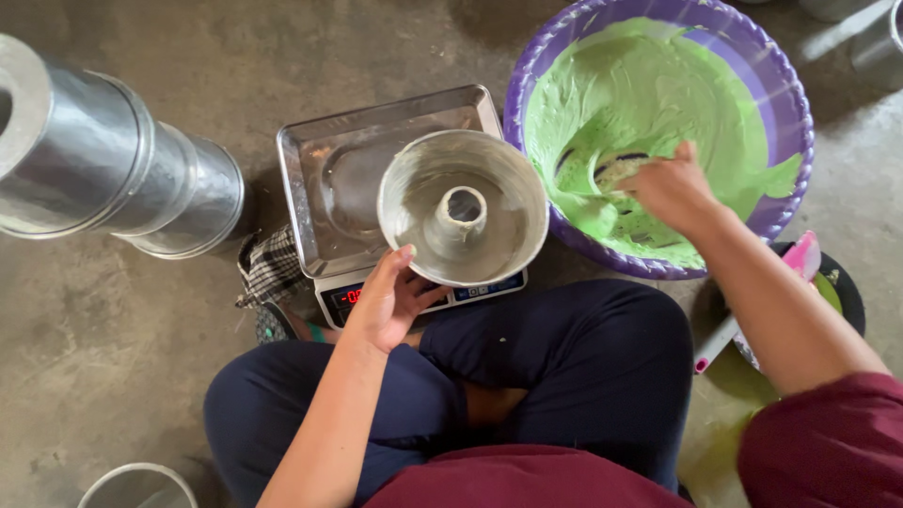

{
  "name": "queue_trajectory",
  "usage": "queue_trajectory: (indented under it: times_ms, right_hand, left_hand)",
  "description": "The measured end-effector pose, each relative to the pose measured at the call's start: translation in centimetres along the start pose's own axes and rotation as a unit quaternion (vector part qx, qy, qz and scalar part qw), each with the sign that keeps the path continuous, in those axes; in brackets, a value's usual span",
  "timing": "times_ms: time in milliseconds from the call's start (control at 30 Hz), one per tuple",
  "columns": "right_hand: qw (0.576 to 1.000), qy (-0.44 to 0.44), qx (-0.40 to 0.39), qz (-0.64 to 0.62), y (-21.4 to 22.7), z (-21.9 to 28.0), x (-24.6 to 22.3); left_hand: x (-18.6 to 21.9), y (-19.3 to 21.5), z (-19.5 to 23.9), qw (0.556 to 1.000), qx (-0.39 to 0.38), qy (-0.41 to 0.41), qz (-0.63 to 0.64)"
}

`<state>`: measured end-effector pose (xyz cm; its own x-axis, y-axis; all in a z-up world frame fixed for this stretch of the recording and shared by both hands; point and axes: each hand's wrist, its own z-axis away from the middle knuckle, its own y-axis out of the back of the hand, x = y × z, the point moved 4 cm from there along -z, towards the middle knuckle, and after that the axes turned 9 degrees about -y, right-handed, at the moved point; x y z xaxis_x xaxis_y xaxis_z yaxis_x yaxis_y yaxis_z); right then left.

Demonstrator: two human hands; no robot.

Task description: The person scoops green batter from a large purple bowl into metal ring molds placed on a digital scale. They level the batter in each mold, then move the filled mold aside and repeat the process with additional molds.

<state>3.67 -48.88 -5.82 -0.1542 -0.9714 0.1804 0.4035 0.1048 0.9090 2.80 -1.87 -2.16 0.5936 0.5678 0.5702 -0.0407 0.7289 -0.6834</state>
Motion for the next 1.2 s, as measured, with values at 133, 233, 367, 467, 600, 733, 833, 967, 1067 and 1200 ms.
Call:
queue_trajectory:
  times_ms: [133,233,367,467,600,733,833,967,1067,1200]
  right_hand:
    - [0.977,-0.204,0.035,-0.043,-0.9,2.0,6.9]
    - [0.975,-0.201,0.079,0.044,-3.6,1.5,5.0]
    - [0.986,-0.025,0.165,0.001,-5.4,2.0,0.1]
    - [0.991,-0.073,0.095,-0.058,-4.5,3.1,2.9]
    - [0.964,-0.223,0.091,-0.112,-4.6,4.5,7.1]
    - [0.957,-0.234,-0.048,-0.162,-8.9,0.8,5.7]
    - [0.889,-0.188,-0.120,-0.401,-12.0,-2.0,3.3]
    - [0.648,-0.161,-0.171,-0.725,-11.3,-3.5,-0.8]
    - [0.578,-0.166,-0.076,-0.796,-5.6,-1.5,-2.1]
    - [0.678,-0.124,0.150,-0.709,7.5,4.5,-0.6]
  left_hand:
    - [0.5,-0.9,0.3,1.000,-0.004,-0.011,-0.017]
    - [-0.3,-2.5,0.3,0.999,-0.001,-0.001,-0.043]
    - [-0.8,-4.0,0.4,0.998,-0.005,0.005,-0.067]
    - [-0.4,-3.9,0.5,0.997,-0.013,-0.005,-0.070]
    - [0.2,-3.2,0.7,0.997,-0.019,-0.010,-0.071]
    - [0.4,-3.1,0.9,0.997,-0.010,-0.027,-0.077]
    - [0.6,-2.9,0.9,0.995,0.008,-0.038,-0.091]
    - [0.7,-2.9,1.0,0.993,0.030,-0.035,-0.108]
    - [0.5,-3.4,0.9,0.992,0.012,-0.028,-0.119]
    - [-1.6,-5.8,0.0,0.989,-0.010,0.005,-0.144]
